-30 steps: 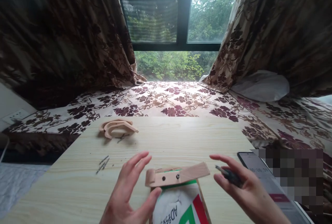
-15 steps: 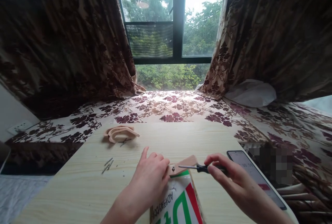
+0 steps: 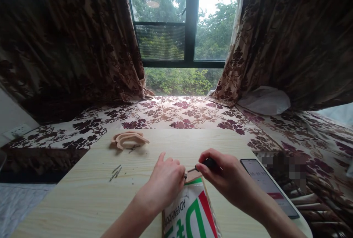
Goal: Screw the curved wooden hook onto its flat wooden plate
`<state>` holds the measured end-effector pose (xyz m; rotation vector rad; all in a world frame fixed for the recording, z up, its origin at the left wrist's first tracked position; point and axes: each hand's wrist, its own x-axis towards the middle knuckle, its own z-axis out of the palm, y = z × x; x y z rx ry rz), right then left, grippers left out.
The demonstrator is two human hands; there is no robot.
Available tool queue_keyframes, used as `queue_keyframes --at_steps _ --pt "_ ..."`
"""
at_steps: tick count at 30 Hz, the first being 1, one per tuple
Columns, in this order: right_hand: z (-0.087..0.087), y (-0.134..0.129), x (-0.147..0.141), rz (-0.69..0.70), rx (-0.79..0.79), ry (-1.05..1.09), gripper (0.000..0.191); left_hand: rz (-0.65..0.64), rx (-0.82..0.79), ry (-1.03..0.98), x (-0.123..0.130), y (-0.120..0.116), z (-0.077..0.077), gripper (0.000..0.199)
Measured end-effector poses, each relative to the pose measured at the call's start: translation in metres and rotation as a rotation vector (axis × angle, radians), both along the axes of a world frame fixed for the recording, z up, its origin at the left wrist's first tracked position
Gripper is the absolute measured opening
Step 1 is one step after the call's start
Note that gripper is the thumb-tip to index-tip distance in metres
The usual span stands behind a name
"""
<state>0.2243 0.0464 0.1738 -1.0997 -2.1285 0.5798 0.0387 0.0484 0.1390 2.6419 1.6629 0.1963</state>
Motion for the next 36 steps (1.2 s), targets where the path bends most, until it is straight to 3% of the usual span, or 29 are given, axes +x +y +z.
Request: queue_keyframes --at_steps 8,24,36 --pt "0.002 0.003 -0.007 0.025 0.017 -0.045 0.011 -0.001 -0.014 -0.031 -0.001 0.001 0.004 0.026" --pt "0.004 0.01 -0.012 0.06 0.014 -0.122 0.008 -0.014 -0.045 -0.093 -0.001 0.01 -0.006 0.024" --pt "0.026 0.022 -0.018 0.231 0.06 -0.353 0.004 0.012 -0.116 -0.158 0.0 0.012 -0.008 0.022"
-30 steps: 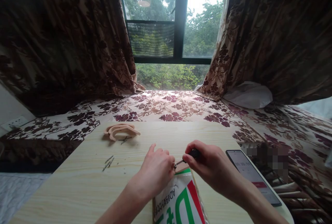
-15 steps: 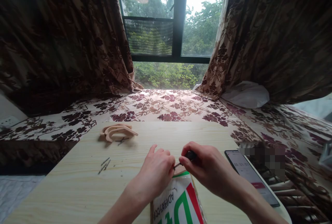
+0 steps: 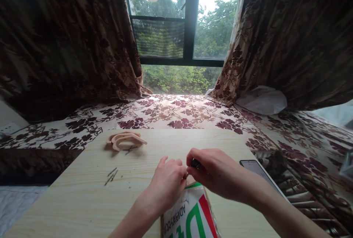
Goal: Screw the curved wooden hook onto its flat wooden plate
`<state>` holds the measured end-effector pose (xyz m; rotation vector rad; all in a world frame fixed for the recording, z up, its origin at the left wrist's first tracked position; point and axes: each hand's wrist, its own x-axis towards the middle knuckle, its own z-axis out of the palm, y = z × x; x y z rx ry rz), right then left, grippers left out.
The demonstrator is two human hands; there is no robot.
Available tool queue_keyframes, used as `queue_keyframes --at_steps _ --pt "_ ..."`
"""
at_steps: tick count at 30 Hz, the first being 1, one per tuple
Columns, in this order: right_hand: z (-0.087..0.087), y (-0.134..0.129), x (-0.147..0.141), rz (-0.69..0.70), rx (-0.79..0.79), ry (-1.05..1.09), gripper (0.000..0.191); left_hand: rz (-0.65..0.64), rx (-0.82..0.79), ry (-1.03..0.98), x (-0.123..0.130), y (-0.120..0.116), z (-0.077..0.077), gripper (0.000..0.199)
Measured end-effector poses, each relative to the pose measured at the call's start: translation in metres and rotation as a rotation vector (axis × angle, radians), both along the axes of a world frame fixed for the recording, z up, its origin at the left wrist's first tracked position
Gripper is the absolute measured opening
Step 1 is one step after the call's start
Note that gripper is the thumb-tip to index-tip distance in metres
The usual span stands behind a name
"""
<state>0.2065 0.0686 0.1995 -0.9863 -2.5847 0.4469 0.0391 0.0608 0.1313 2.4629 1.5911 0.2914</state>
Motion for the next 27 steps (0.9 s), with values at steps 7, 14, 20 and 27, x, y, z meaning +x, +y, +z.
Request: queue_keyframes --at_steps 7,14,20,27 --pt "0.003 0.013 -0.007 0.002 -0.019 -0.082 0.007 0.029 0.023 -0.015 -0.001 0.002 -0.01 0.019" --pt "0.001 0.017 -0.009 0.035 0.005 -0.084 0.008 0.026 0.008 -0.03 0.0 0.002 -0.008 0.02" --pt "-0.005 0.015 -0.01 -0.013 -0.013 -0.025 0.007 0.024 -0.014 -0.04 -0.003 0.002 -0.009 0.02" --pt "-0.003 0.017 -0.011 -0.049 -0.031 -0.022 0.008 0.03 -0.008 -0.029 -0.003 0.003 -0.008 0.02"
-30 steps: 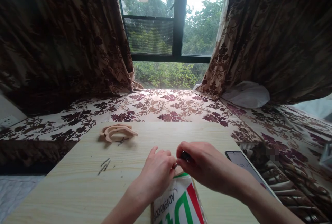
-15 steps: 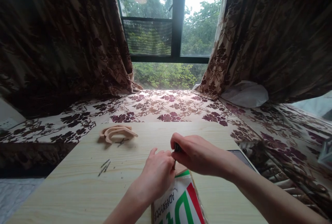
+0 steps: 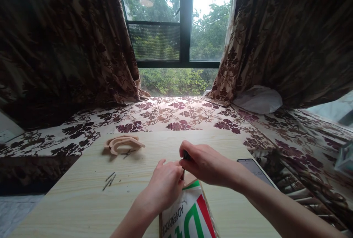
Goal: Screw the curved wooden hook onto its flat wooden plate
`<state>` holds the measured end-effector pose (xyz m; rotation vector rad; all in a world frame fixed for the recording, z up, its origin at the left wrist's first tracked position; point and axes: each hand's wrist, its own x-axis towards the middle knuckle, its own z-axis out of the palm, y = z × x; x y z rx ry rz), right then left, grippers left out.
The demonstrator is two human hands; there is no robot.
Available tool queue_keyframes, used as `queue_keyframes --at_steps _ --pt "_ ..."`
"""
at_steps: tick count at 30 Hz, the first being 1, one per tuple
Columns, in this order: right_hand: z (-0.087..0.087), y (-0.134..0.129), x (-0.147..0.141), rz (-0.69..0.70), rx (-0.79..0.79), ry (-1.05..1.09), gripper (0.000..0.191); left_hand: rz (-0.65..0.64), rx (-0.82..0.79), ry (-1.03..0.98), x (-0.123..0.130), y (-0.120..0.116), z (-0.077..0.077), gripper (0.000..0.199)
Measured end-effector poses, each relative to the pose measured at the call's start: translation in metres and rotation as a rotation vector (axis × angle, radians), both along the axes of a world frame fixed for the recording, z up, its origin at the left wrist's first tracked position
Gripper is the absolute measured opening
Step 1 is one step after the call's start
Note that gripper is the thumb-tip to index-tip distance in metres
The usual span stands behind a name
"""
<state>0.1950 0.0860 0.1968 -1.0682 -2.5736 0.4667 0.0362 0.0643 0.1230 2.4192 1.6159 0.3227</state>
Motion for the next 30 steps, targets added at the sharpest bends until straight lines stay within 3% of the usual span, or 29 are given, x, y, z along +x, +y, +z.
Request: queue_keyframes --at_steps 11,18,26,30 --pt "0.002 0.0 -0.005 -0.078 0.115 -0.118 0.01 0.012 0.015 0.005 0.002 -0.001 0.001 0.02" --pt "0.018 -0.004 0.003 0.114 0.092 -0.133 0.004 -0.001 0.006 0.005 0.002 -0.001 0.001 0.022" --pt "0.008 -0.007 -0.001 -0.061 0.139 -0.166 0.013 -0.005 0.011 0.008 0.003 -0.005 0.004 0.023" --pt "0.011 -0.008 0.001 0.006 0.131 -0.161 0.006 -0.014 0.0 0.007 0.003 -0.006 0.005 0.02"
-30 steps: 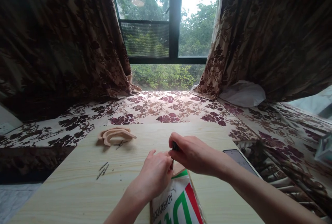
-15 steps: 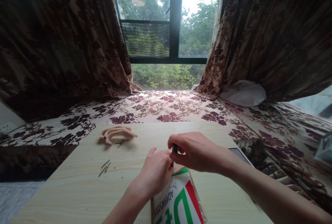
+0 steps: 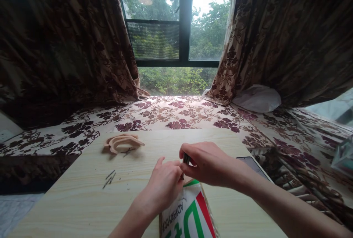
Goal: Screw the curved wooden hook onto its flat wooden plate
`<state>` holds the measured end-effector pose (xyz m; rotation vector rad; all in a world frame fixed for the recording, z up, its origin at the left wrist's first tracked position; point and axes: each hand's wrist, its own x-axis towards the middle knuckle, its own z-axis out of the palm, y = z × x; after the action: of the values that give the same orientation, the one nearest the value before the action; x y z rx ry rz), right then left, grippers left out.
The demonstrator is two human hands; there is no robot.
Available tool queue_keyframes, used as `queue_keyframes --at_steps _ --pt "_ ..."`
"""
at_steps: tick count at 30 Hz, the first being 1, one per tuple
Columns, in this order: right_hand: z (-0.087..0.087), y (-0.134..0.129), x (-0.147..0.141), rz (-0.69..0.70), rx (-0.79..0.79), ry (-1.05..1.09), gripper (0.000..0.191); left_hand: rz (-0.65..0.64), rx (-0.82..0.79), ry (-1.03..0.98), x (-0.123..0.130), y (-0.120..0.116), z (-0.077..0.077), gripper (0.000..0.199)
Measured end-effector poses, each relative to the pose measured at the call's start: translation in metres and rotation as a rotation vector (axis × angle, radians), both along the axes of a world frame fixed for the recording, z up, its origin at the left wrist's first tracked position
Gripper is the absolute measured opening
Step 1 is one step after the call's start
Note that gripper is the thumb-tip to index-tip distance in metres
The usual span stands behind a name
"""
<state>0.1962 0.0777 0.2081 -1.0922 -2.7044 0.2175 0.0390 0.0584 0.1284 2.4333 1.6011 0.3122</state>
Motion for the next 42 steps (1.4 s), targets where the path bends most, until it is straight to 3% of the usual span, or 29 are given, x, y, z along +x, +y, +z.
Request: queue_keyframes --at_steps 3,10,17,21,26,30,36,42 --pt "0.002 -0.001 0.0 0.057 -0.03 0.009 0.002 0.002 0.0 0.001 0.0 0.0 0.0 0.019" --pt "-0.004 -0.001 -0.003 -0.076 0.01 0.003 0.013 0.016 -0.023 0.007 0.002 0.001 0.003 0.021" --pt "0.004 -0.005 0.003 -0.008 -0.008 -0.055 0.006 0.002 -0.042 0.011 0.002 0.001 0.007 0.024" --pt "0.0 -0.006 0.003 -0.092 0.053 -0.113 0.011 0.002 -0.043 0.017 0.002 0.001 0.008 0.023" --pt "-0.006 -0.004 -0.002 -0.081 0.069 -0.09 0.01 0.001 -0.043 0.016 0.002 0.001 0.007 0.023" --pt "0.002 -0.004 -0.005 -0.092 0.094 -0.132 0.012 0.012 -0.03 0.014 0.002 0.001 0.007 0.024" --pt "0.014 -0.007 -0.003 0.038 0.002 -0.163 0.004 -0.012 -0.037 0.006 0.002 0.0 0.007 0.026" --pt "0.007 -0.006 -0.005 -0.079 0.067 -0.171 0.015 -0.006 -0.042 -0.001 0.002 0.0 0.008 0.022"
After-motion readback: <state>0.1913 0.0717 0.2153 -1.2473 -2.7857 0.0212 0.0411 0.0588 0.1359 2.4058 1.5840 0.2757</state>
